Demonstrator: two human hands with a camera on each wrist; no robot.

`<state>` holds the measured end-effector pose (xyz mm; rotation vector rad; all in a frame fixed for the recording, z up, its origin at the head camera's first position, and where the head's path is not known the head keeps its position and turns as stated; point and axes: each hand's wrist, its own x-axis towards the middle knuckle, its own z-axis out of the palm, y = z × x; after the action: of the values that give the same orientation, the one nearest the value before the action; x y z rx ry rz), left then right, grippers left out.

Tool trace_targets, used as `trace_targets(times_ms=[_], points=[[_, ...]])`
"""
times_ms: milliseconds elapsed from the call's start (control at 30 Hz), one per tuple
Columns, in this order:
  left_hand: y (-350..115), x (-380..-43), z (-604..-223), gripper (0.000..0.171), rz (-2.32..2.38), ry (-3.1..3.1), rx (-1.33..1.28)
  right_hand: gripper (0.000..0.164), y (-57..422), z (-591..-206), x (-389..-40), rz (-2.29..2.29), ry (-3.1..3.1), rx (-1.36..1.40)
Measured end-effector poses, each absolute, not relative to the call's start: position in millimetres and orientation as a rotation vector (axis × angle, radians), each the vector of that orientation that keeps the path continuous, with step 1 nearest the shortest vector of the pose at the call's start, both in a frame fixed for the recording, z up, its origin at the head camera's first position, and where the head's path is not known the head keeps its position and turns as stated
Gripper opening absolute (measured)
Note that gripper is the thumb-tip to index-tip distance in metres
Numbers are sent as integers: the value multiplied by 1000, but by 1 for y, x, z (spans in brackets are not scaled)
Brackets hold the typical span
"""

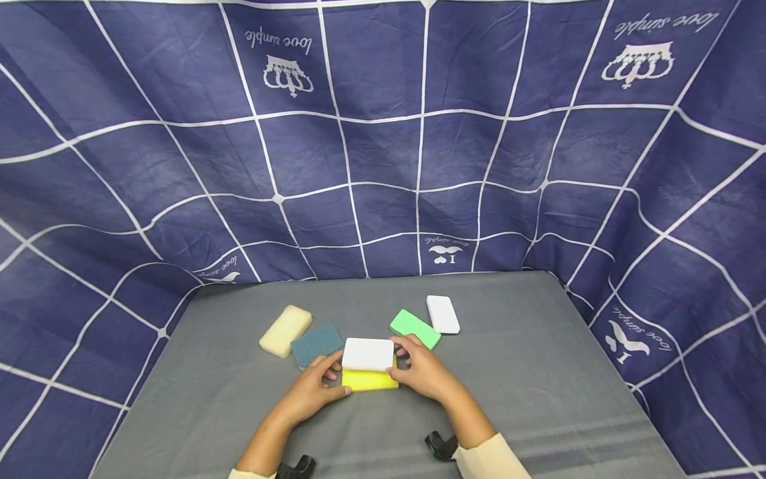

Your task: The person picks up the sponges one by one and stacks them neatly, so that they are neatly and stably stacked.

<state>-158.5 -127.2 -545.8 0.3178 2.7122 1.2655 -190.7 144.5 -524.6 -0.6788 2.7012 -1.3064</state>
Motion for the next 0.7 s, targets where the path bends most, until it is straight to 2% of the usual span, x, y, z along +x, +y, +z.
trace_targets(times_ms=[267, 700], points=[[-128, -157, -547, 68, 1281, 2736, 352, 55, 149, -531, -187, -1305, 2644, -780], [-128, -157, -547, 68, 1303, 2744, 379, 58, 148, -541, -186, -1287, 2655, -813]])
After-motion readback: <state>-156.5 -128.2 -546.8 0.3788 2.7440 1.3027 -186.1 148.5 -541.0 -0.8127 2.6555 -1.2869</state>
